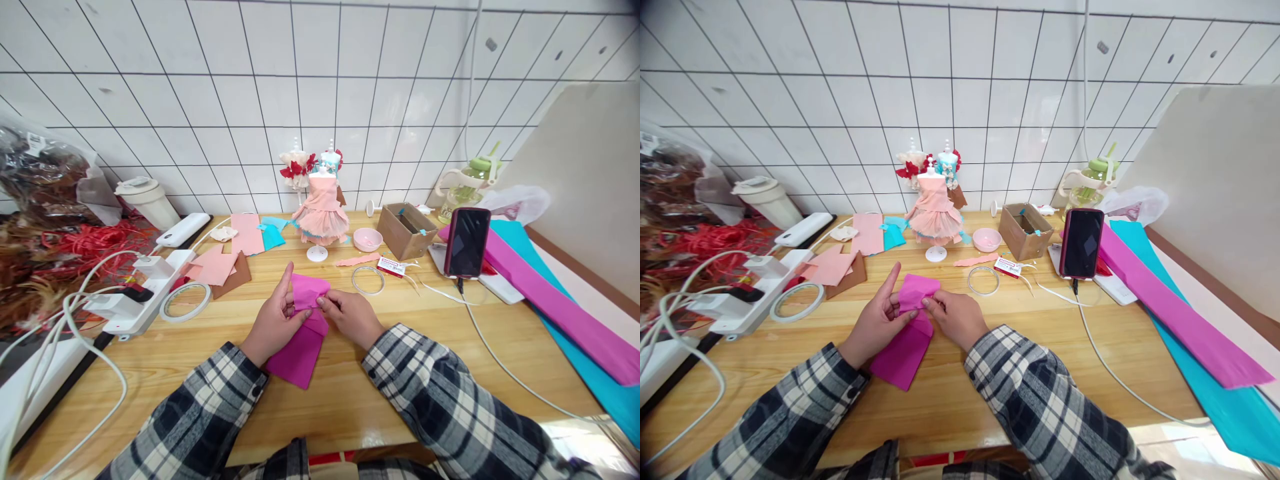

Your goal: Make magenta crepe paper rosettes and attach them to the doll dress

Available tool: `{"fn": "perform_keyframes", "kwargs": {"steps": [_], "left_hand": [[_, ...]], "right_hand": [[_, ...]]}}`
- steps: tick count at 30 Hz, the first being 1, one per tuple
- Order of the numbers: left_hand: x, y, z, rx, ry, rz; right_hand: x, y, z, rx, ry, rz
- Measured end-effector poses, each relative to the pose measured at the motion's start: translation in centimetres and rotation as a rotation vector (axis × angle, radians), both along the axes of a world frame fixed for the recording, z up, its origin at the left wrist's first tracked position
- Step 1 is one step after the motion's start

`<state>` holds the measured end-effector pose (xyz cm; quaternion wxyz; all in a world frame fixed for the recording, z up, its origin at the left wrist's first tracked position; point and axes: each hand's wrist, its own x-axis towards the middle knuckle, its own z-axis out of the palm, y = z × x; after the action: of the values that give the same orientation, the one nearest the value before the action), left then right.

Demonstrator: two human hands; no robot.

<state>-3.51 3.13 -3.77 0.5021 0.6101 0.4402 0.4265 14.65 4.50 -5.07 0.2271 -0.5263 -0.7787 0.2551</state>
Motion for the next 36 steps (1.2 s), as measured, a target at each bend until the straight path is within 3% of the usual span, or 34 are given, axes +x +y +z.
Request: {"fn": "perform_keyframes", "kwargs": {"steps": [16,24,36], "left_hand": [[-0.12,-0.10,-0.08,-0.057,-0.092,-0.048],[0.01,-0.26,-0.06,-0.078,-0.040,-0.072],[-0.20,-0.28,0.02,-0.082,-0.071,-0.124]], "right_hand": [[0.04,0.10,-0.22,-0.001,-0.001,0.035],[-0.04,0.14,-0.13,0.000,-0.016,0.095],[0.11,0.35,-0.12,-0.015,0.009,0.066]]}}
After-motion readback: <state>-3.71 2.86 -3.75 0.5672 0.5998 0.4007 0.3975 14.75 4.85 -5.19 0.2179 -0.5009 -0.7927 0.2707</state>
